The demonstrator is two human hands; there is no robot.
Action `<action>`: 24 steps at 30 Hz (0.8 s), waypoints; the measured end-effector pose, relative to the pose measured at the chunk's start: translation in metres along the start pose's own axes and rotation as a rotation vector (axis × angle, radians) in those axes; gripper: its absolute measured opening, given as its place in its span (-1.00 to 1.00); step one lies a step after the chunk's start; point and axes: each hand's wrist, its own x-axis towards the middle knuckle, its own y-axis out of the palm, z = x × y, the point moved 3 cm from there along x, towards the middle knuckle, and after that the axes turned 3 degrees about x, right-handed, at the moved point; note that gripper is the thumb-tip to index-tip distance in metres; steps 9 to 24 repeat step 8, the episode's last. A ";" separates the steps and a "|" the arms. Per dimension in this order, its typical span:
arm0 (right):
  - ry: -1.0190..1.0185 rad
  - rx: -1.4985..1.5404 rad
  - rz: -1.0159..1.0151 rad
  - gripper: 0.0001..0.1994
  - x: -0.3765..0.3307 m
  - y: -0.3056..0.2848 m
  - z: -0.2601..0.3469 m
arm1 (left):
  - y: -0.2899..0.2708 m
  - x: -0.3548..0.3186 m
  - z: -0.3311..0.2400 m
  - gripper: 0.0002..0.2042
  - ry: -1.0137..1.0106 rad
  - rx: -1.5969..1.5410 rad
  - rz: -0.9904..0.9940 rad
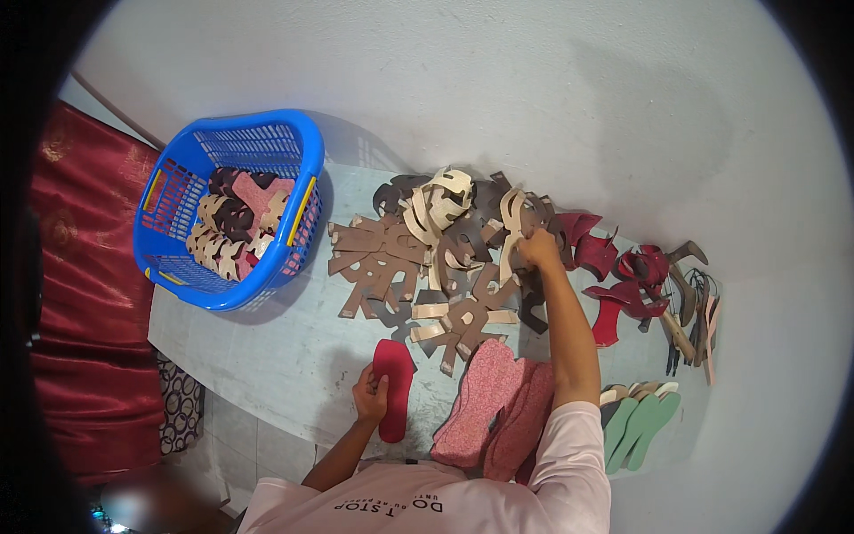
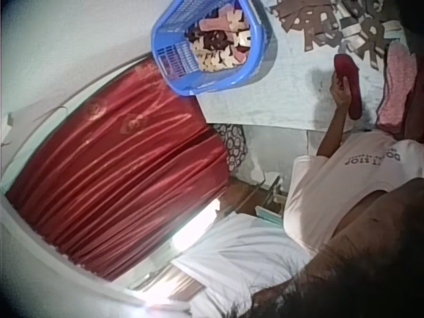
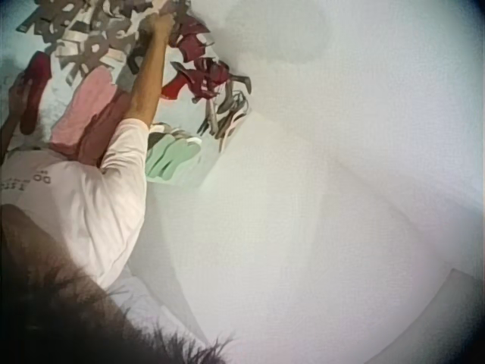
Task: The person assembles a shoe by placing pre-cut upper straps onto a shoe sole by hand.
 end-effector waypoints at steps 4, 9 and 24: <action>-0.017 -0.036 -0.147 -0.51 -0.005 0.006 0.004 | 0.005 0.002 -0.001 -0.67 0.006 -0.001 0.020; 0.058 -0.002 -0.078 -0.38 -0.001 0.014 0.001 | 0.004 0.000 0.003 -0.64 -0.029 0.017 0.032; 0.058 -0.002 -0.078 -0.38 -0.001 0.014 0.001 | 0.004 0.000 0.003 -0.64 -0.029 0.017 0.032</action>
